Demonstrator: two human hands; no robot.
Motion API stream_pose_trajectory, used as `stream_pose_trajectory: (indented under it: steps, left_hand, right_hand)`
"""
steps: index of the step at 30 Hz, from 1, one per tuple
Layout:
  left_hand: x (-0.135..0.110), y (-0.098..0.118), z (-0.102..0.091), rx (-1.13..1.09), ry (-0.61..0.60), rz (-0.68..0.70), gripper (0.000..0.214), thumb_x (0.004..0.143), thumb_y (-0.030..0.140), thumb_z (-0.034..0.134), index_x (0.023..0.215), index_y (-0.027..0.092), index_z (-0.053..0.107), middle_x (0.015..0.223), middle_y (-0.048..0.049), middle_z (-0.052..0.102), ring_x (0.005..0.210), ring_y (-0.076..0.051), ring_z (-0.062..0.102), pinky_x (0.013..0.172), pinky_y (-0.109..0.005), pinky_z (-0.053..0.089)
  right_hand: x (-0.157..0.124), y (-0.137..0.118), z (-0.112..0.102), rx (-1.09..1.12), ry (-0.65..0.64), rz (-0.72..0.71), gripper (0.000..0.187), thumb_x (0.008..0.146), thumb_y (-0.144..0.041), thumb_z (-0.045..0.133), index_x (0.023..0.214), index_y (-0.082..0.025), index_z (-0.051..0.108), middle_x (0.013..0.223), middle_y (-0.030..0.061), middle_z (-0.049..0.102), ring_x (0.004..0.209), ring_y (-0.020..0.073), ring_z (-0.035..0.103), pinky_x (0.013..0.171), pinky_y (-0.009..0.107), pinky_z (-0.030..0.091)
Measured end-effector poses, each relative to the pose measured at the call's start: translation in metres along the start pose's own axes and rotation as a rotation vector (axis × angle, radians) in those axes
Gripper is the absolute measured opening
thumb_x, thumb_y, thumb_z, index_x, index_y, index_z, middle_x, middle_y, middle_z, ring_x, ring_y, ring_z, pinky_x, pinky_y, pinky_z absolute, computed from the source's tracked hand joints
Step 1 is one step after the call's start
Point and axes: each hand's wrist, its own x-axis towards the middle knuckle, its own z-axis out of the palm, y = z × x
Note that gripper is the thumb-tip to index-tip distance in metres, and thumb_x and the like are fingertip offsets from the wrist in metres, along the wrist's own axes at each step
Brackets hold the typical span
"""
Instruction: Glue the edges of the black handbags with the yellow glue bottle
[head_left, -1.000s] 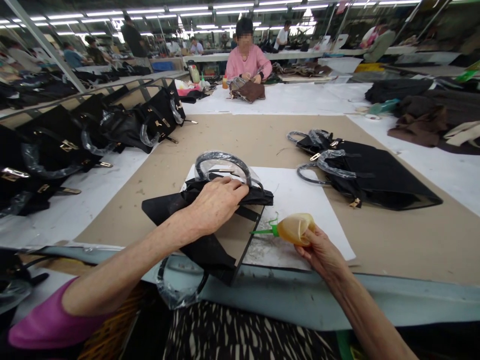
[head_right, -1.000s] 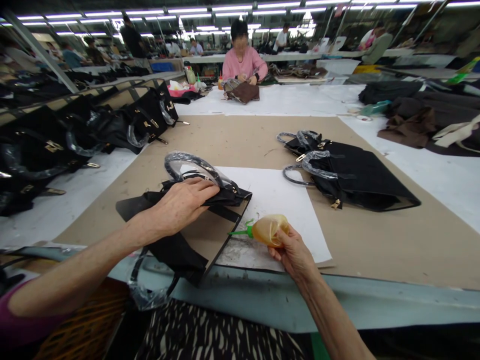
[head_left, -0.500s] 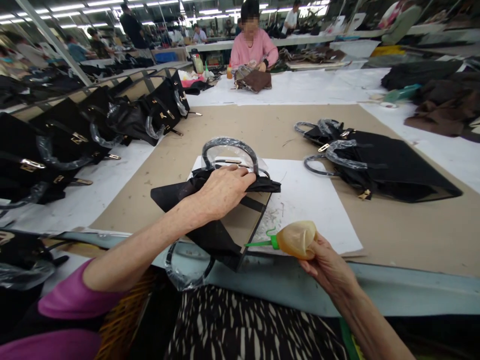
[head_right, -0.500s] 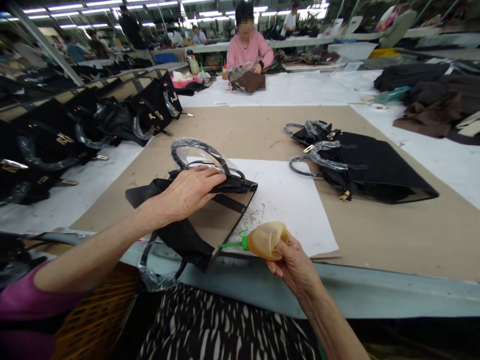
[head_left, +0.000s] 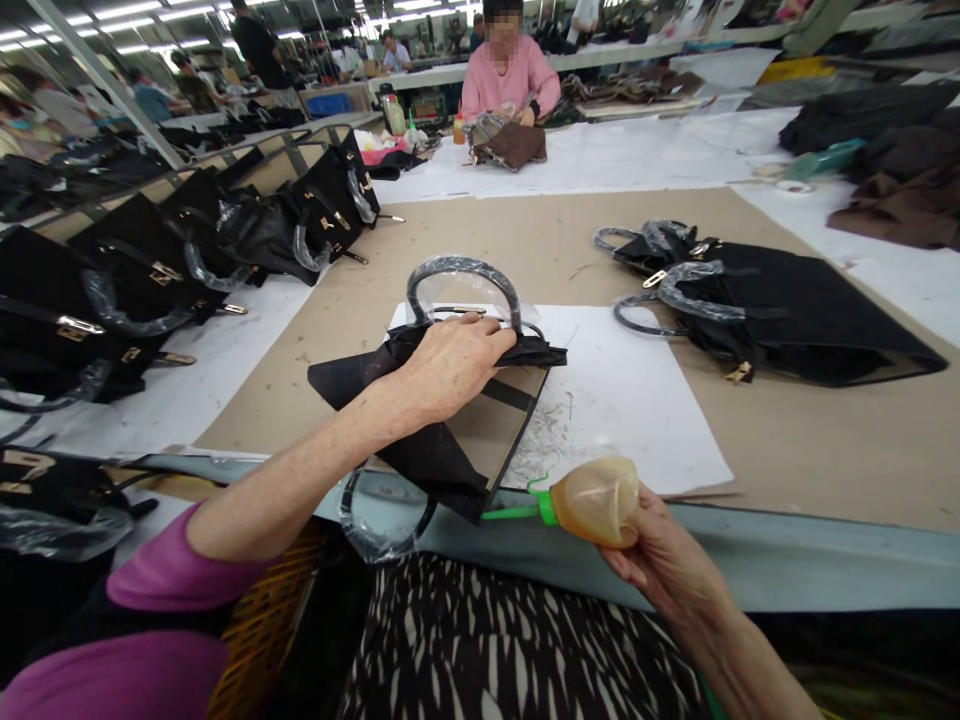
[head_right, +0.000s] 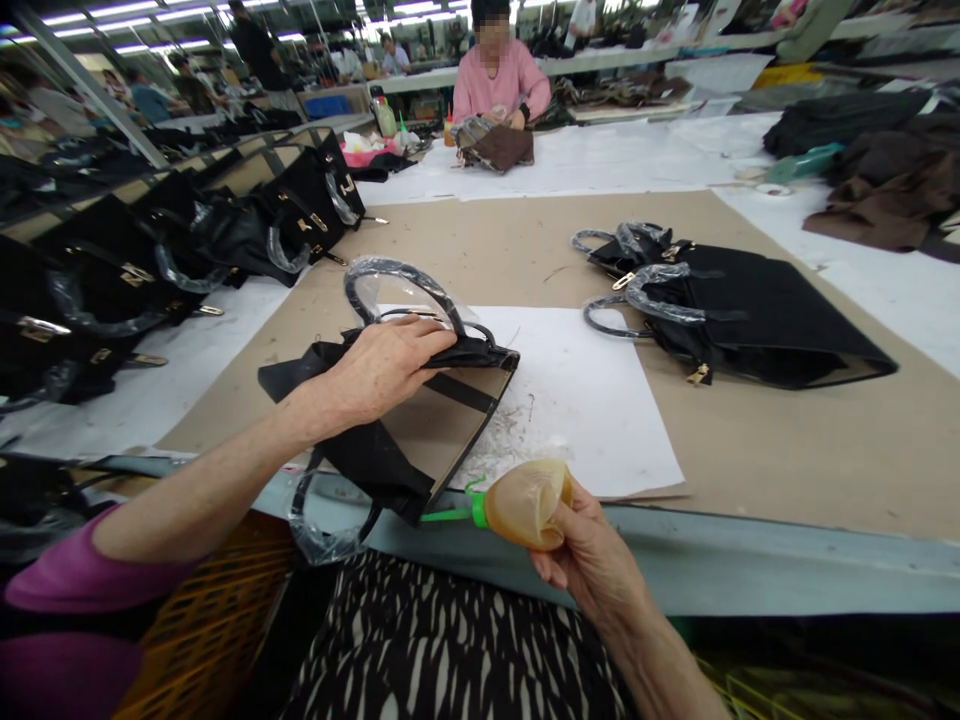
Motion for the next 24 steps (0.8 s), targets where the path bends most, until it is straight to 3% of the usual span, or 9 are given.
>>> stream_pose_trajectory:
  steps: [7,13,18,24]
  left_hand:
    - [0.001,0.001,-0.002,0.004,-0.007,0.003,0.016,0.083,0.015,0.047,0.099,0.013,0.054,0.103,-0.0093,0.059,0.102,-0.022,0.053,0.086,-0.034,0.044]
    - [0.001,0.0,-0.001,-0.007,0.003,0.006,0.016,0.084,0.017,0.048,0.098,0.013,0.054,0.102,-0.0087,0.06,0.101,-0.023,0.053,0.085,-0.034,0.044]
    - [0.004,0.0,-0.003,-0.016,-0.006,-0.018,0.014,0.085,0.019,0.049,0.096,0.014,0.054,0.1,-0.0083,0.06,0.098,-0.022,0.054,0.081,-0.033,0.044]
    - [0.011,-0.003,-0.009,-0.023,-0.018,-0.024,0.011,0.085,0.02,0.049,0.093,0.015,0.054,0.093,-0.0075,0.061,0.089,-0.02,0.057,0.075,-0.031,0.044]
  right_hand:
    - [0.002,-0.002,0.002,0.18,0.184,-0.035,0.041,0.055,-0.03,0.085,0.085,-0.017,0.059,0.069,-0.0018,0.057,0.041,0.0049,0.044,0.029,0.011,0.039]
    - [0.0,-0.003,0.013,0.219,0.238,0.01,0.047,0.047,-0.03,0.088,0.083,-0.017,0.06,0.068,-0.0026,0.057,0.042,0.005,0.045,0.029,0.01,0.039]
    - [-0.01,0.003,0.014,0.195,0.17,0.004,0.039,0.055,-0.033,0.085,0.08,-0.017,0.06,0.067,-0.0015,0.056,0.04,0.0041,0.043,0.029,0.01,0.036]
    - [-0.023,0.004,0.012,-0.007,0.09,-0.066,0.031,0.066,-0.036,0.076,0.085,-0.018,0.059,0.059,0.0014,0.057,0.032,0.007,0.043,0.027,0.014,0.03]
